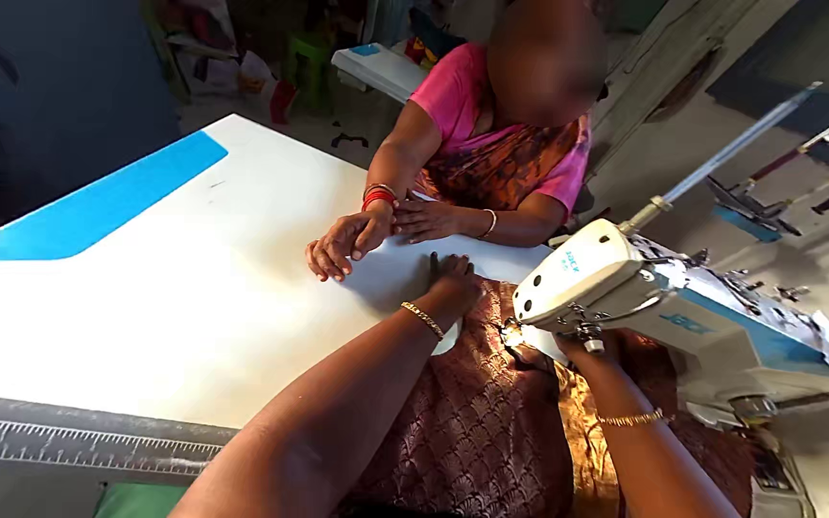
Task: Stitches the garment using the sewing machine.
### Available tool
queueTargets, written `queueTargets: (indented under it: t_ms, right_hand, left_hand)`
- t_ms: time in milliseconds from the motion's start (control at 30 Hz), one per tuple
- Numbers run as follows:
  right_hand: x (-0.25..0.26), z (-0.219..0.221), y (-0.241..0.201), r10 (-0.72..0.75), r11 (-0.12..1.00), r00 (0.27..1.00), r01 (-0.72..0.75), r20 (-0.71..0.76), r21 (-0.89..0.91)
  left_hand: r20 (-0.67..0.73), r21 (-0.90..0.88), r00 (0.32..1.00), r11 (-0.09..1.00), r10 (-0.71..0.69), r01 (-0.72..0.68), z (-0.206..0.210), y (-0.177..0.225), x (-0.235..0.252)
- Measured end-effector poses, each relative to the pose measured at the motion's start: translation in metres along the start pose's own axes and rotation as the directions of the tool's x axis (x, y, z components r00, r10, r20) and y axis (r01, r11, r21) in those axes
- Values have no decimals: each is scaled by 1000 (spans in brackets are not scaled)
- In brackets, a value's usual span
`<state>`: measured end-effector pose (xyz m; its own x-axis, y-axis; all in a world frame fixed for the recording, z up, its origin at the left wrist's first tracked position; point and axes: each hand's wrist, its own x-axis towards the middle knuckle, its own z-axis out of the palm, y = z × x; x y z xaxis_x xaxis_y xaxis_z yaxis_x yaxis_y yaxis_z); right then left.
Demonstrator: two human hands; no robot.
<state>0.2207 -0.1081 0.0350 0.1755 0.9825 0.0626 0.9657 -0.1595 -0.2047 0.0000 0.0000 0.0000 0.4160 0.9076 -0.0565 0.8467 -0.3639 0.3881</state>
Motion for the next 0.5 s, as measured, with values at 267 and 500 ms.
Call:
queueTargets:
  t_ms: [267,500]
  right_hand:
    - [-12,1,13,-152,974,976,121,158,190]
    - [0,-7,7,-211,971,912,156,352,180]
  left_hand:
    - [215,215,931,944,-295,249,-69,53,-49]
    - [252,62,961,989,113,-132,-35,83,-83]
